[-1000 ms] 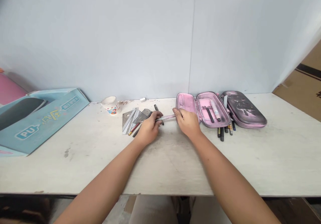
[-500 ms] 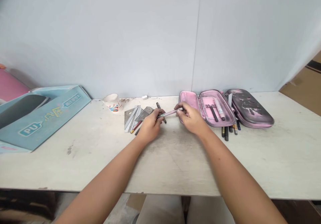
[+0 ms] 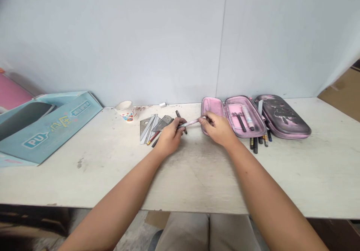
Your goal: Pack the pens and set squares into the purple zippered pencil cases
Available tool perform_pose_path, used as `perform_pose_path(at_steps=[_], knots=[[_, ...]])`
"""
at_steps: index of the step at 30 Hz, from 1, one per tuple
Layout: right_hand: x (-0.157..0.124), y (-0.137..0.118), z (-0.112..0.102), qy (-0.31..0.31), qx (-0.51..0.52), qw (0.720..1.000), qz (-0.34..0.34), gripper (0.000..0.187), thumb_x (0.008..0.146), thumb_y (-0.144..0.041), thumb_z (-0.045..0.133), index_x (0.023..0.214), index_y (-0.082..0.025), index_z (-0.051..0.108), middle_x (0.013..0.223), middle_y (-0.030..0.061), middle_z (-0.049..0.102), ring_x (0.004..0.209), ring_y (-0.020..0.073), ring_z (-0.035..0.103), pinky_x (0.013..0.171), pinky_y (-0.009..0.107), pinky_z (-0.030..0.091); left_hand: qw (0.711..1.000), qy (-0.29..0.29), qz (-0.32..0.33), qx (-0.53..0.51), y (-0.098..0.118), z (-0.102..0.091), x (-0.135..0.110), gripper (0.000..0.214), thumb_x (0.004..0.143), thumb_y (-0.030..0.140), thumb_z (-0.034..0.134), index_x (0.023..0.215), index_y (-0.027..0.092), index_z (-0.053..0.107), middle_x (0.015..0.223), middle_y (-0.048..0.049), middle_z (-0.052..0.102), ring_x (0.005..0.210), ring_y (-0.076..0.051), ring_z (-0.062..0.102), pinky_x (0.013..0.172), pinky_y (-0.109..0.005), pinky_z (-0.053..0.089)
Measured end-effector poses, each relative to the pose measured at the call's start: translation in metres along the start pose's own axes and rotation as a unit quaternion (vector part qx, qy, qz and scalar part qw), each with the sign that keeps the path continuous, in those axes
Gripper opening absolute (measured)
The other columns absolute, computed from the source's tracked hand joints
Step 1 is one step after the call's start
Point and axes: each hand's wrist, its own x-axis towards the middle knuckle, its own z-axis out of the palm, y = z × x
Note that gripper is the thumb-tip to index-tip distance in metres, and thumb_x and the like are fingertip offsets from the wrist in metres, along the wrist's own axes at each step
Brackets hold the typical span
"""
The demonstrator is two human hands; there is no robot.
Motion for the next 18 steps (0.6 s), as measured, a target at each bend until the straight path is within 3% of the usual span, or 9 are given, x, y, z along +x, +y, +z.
perform_pose_path(at_steps=[3, 7, 11, 15, 18], knots=[[-0.0004, -0.0014, -0.0012, -0.02, 0.017, 1.0, -0.017, 0.025, 0.083, -0.038, 0.046, 0.096, -0.019, 0.058, 0.067, -0.0004, 0.057, 0.06, 0.0123, 0.047, 0.056, 0.024, 0.033, 1.0, 0.008, 0.005, 0.003, 0.0006, -0.0002, -0.0003, 0.023, 0.085, 0.018, 0.039, 0.105, 0.021, 0.048, 0.086, -0.0033, 0.064, 0.077, -0.016, 0.059, 0.071, -0.028, 0.044], [-0.0005, -0.001, -0.0014, -0.007, -0.011, 1.0, 0.012, 0.033, 0.084, -0.045, 0.042, 0.078, -0.018, 0.06, 0.057, -0.0008, 0.051, 0.055, 0.0121, 0.043, 0.053, 0.025, 0.03, 1.0, 0.001, 0.01, 0.003, 0.0004, 0.0005, -0.001, 0.023, 0.085, 0.017, 0.038, 0.106, 0.021, 0.047, 0.087, -0.0035, 0.065, 0.078, -0.016, 0.059, 0.072, -0.028, 0.044], [0.0004, 0.0003, -0.0005, -0.006, 0.036, 0.999, -0.009, 0.029, 0.083, -0.042, 0.044, 0.093, -0.019, 0.059, 0.068, 0.0001, 0.057, 0.061, 0.0126, 0.048, 0.057, 0.024, 0.034, 1.0, 0.013, 0.002, 0.002, 0.0002, 0.0018, -0.0016, 0.025, 0.085, 0.018, 0.038, 0.11, 0.021, 0.044, 0.087, -0.0034, 0.064, 0.079, -0.016, 0.059, 0.072, -0.028, 0.043], [0.0013, 0.0022, 0.0009, 0.023, -0.027, 0.999, 0.026, 0.038, 0.085, -0.047, 0.039, 0.064, -0.018, 0.052, 0.054, -0.0006, 0.049, 0.054, 0.0118, 0.043, 0.053, 0.025, 0.028, 0.998, 0.032, 0.023, 0.042, 0.0032, -0.0001, -0.0011, 0.023, 0.085, 0.019, 0.042, 0.107, 0.021, 0.047, 0.092, -0.0045, 0.063, 0.087, -0.018, 0.058, 0.075, -0.029, 0.043], [0.0019, 0.0044, 0.0022, 0.019, -0.042, 0.997, 0.057, 0.049, 0.086, -0.053, 0.033, 0.053, -0.019, 0.042, 0.049, -0.0008, 0.042, 0.051, 0.0114, 0.039, 0.051, 0.025, 0.025, 0.986, 0.085, 0.053, 0.13, 0.0063, -0.0034, -0.0002, 0.018, 0.085, 0.023, 0.044, 0.1, 0.02, 0.052, 0.093, -0.0076, 0.062, 0.096, -0.022, 0.054, 0.08, -0.033, 0.04]])
